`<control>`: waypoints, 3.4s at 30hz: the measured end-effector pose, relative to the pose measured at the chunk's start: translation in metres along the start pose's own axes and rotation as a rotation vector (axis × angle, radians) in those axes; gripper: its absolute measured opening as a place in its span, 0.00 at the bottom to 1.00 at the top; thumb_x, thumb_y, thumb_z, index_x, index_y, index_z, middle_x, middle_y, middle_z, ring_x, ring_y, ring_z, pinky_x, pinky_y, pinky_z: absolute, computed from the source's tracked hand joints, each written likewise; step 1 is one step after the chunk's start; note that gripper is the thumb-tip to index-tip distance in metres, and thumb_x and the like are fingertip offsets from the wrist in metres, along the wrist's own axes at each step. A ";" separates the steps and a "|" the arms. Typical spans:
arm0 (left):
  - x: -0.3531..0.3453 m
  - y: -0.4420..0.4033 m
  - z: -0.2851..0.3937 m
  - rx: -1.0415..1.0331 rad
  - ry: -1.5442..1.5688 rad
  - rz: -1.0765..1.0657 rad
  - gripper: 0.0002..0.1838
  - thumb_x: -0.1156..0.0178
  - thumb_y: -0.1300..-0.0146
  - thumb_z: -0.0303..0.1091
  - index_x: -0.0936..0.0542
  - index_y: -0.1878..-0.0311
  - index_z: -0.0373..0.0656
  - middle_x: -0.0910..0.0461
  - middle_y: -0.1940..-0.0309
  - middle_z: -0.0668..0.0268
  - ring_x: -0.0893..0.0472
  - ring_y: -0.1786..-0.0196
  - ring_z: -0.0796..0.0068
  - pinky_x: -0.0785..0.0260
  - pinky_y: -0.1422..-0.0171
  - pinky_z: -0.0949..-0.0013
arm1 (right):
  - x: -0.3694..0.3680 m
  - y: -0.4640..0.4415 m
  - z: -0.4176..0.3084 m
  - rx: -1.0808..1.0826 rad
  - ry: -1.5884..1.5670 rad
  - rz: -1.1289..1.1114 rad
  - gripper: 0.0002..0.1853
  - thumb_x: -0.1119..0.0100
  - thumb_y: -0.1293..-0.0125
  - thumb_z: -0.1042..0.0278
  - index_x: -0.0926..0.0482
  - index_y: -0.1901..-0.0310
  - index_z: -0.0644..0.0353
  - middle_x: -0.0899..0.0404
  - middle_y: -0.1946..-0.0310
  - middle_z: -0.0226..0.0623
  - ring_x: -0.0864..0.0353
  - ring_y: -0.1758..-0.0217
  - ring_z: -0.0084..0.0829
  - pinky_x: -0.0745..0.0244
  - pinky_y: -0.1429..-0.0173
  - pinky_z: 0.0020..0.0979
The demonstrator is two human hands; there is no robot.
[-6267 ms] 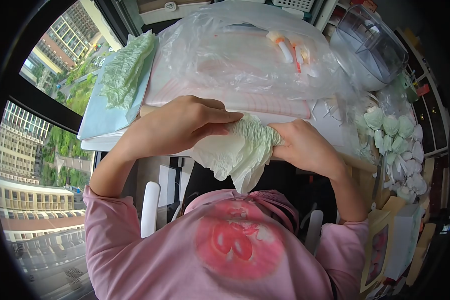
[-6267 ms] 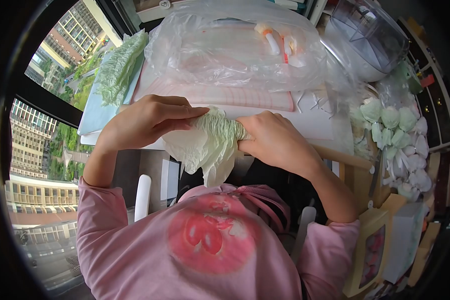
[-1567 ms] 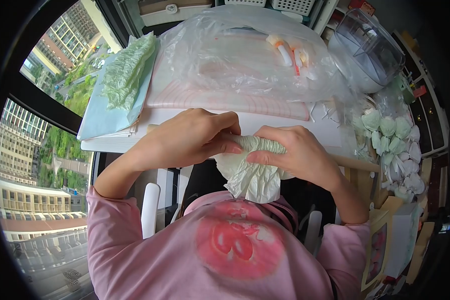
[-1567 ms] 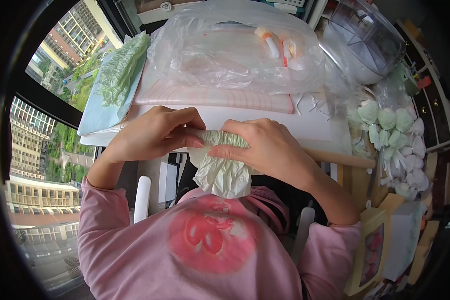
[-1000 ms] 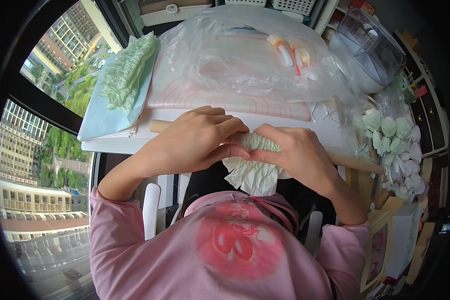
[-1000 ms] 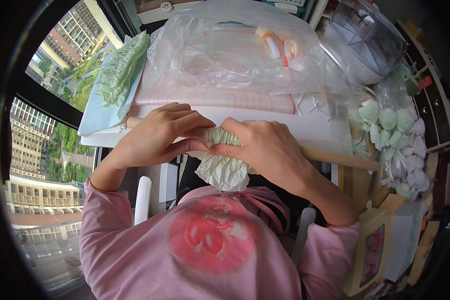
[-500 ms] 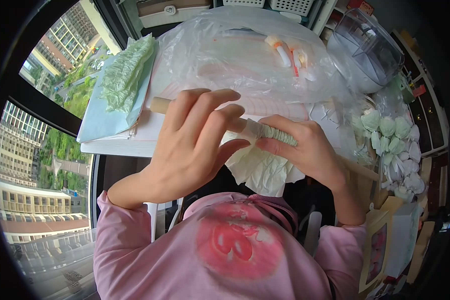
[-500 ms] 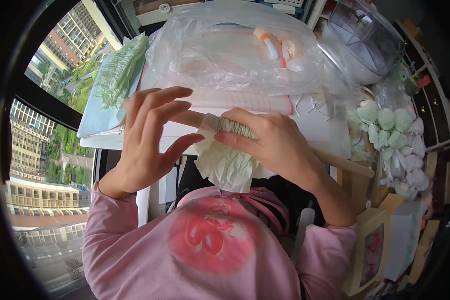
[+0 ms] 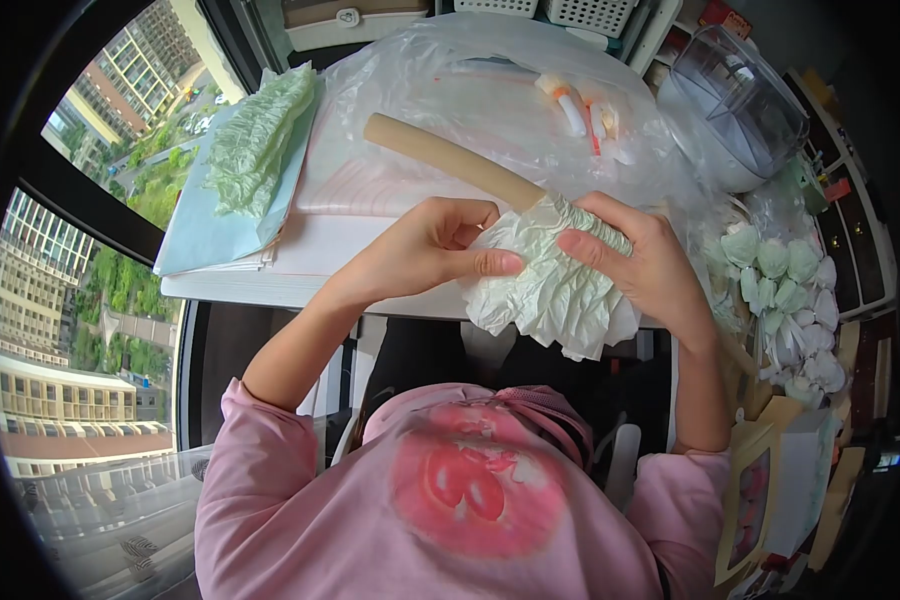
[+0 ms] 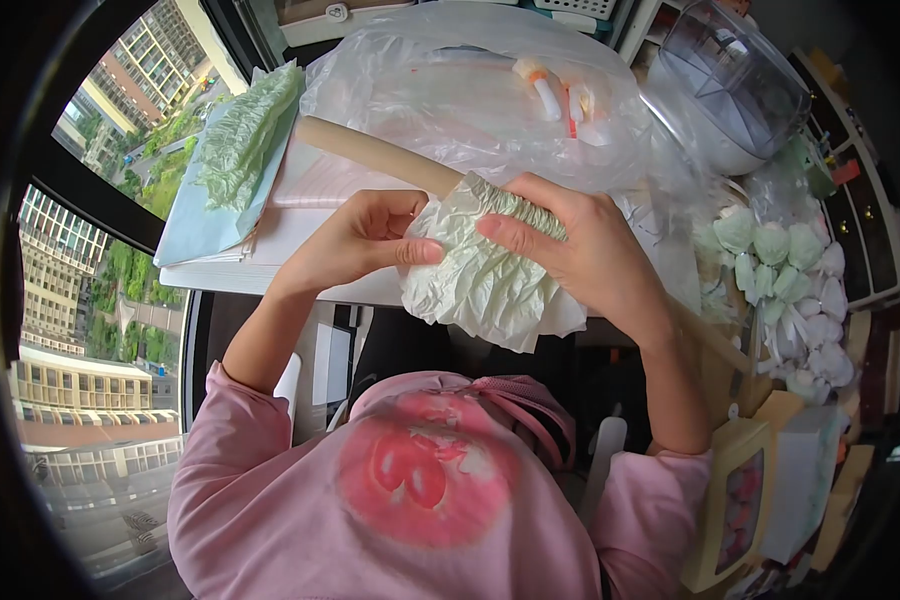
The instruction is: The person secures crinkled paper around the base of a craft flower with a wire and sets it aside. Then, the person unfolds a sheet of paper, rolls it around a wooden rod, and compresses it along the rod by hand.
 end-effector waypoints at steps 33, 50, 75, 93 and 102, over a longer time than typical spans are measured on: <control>0.024 0.010 0.004 0.039 0.251 0.176 0.20 0.34 0.46 0.36 0.25 0.52 0.37 0.26 0.52 0.66 0.28 0.49 0.79 0.37 0.43 0.73 | -0.010 -0.009 0.012 -0.066 -0.136 -0.136 0.18 0.36 0.43 0.66 0.26 0.53 0.66 0.23 0.63 0.29 0.29 0.58 0.17 0.33 0.51 0.23; -0.008 -0.003 0.014 -0.040 0.065 0.065 0.26 0.33 0.47 0.28 0.31 0.45 0.37 0.23 0.56 0.68 0.27 0.54 0.79 0.36 0.45 0.73 | -0.014 -0.010 -0.007 0.094 -0.144 -0.013 0.18 0.38 0.41 0.60 0.25 0.54 0.64 0.21 0.70 0.37 0.24 0.64 0.21 0.30 0.57 0.27; -0.024 -0.006 0.046 -0.266 -1.266 -0.063 0.17 0.37 0.48 0.41 0.27 0.62 0.39 0.25 0.78 0.59 0.24 0.73 0.57 0.34 0.69 0.60 | -0.023 0.015 -0.026 0.204 0.479 0.077 0.15 0.40 0.42 0.58 0.26 0.60 0.60 0.23 0.70 0.40 0.22 0.69 0.43 0.27 0.67 0.37; -0.015 0.000 0.082 -0.352 -0.925 0.023 0.12 0.35 0.49 0.31 0.25 0.63 0.37 0.21 0.72 0.59 0.21 0.69 0.57 0.30 0.65 0.63 | -0.019 0.008 -0.027 0.219 0.334 0.113 0.16 0.40 0.42 0.57 0.26 0.59 0.60 0.22 0.69 0.44 0.21 0.66 0.45 0.28 0.66 0.38; -0.003 0.001 0.084 -0.276 -0.857 -0.078 0.09 0.39 0.46 0.28 0.24 0.62 0.38 0.20 0.68 0.61 0.22 0.62 0.59 0.31 0.58 0.64 | -0.016 0.013 -0.029 0.236 0.355 0.108 0.17 0.40 0.42 0.58 0.27 0.58 0.61 0.21 0.68 0.44 0.21 0.66 0.45 0.28 0.65 0.39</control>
Point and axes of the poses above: each hand's wrist, its own y-axis away from the middle knuckle, its own x-axis out of the back of the hand, z = x × y, the point moved 10 cm from there along -y, towards the middle knuckle
